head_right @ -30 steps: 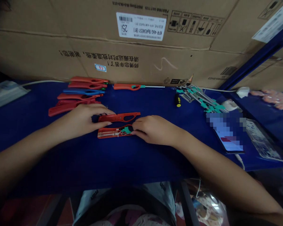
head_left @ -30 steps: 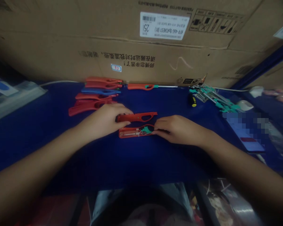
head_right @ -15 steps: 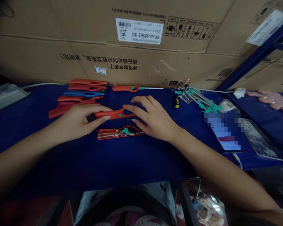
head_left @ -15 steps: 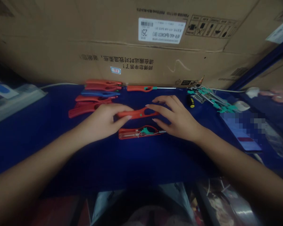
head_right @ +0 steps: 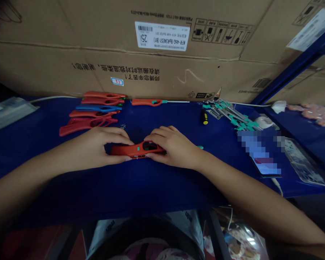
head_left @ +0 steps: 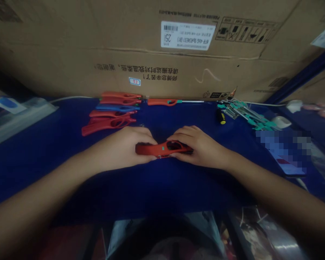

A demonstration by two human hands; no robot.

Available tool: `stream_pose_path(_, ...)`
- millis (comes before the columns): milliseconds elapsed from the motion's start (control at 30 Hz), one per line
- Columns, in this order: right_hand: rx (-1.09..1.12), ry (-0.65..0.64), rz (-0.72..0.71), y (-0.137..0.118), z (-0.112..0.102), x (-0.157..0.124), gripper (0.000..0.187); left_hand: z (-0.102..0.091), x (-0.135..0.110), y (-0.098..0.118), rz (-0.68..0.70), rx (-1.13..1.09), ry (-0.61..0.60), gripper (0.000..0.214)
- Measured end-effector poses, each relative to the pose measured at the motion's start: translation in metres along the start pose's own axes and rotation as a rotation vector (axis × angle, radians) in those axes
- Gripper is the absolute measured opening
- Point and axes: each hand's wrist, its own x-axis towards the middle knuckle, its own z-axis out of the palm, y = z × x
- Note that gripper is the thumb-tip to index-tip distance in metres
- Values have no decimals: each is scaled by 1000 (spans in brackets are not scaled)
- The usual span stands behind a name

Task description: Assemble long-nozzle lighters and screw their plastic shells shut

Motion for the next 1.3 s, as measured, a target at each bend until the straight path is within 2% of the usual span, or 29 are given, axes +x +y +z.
stream_pose_path(200, 1, -58, 23, 0, 1, 1, 31, 5, -3, 3, -46, 98, -37, 18)
stream_pose_path(500, 0, -91, 34, 3, 2, -1, 30, 9, -5, 2, -38, 163, -11, 16)
stream_pose_path(700, -95, -121, 16, 0, 2, -1, 35, 15, -6, 9, 33, 416, -30, 17)
stream_pose_path(867, -262, -160, -38, -6, -1, 0, 26, 22, -7, 14, 71, 580, -31, 19)
stream_pose_path(967, -265, -144, -53, -3, -3, -1, 22, 24, -6, 8, 100, 580, 34, 26)
stream_pose_path(1067, -250, -118, -62, 4, -5, -1, 27, 25, -4, 2, 116, 542, 95, 32)
stream_pose_path(1300, -228, -79, -80, 10, -4, -4, 32, 28, -1, 1, 98, 373, 116, 35)
